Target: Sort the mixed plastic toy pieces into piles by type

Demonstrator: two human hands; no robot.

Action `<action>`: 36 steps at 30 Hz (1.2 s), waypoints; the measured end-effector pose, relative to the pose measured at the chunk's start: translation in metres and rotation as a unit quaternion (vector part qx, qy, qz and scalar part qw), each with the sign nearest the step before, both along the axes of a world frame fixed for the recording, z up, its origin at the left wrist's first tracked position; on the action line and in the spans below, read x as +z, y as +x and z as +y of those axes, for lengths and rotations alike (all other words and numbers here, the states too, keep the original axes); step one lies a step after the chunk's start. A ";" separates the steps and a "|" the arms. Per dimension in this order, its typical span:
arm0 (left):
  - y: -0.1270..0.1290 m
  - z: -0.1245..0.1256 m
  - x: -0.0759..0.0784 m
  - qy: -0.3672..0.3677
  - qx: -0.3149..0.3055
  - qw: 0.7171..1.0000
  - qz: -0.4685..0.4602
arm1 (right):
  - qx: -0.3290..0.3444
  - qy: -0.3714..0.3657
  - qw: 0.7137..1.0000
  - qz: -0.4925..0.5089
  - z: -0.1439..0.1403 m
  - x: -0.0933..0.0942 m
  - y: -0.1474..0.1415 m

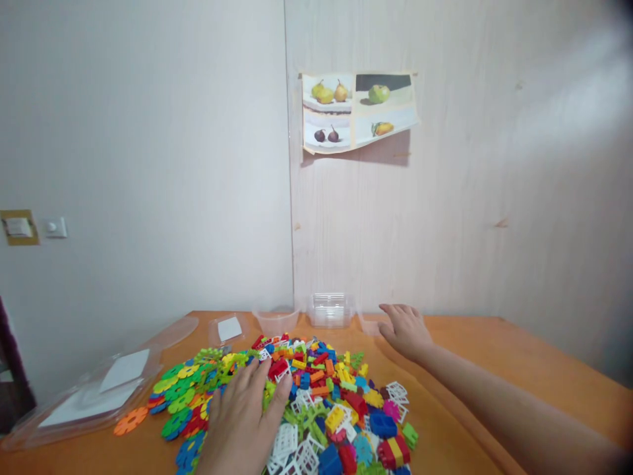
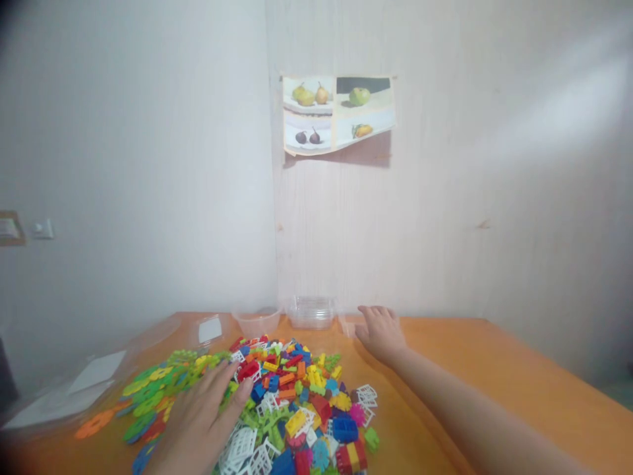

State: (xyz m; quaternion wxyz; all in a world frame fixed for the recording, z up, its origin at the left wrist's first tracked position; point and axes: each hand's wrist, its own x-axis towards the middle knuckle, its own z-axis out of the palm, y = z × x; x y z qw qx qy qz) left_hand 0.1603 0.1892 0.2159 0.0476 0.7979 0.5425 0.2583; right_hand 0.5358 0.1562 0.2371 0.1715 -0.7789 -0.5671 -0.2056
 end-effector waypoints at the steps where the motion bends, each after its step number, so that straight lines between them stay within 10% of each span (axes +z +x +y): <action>1: 0.001 0.000 -0.001 0.000 -0.002 1.000 0.003 | -0.003 -0.009 1.000 -0.003 -0.008 -0.003 0.009; 24: 0.004 -0.013 0.010 -0.046 -0.009 0.995 0.092 | -0.018 0.007 1.000 0.000 0.033 -0.021 0.041; 36: 0.007 -0.020 0.012 -0.036 -0.017 0.997 0.066 | 0.274 0.008 0.959 -0.070 0.071 0.025 -0.111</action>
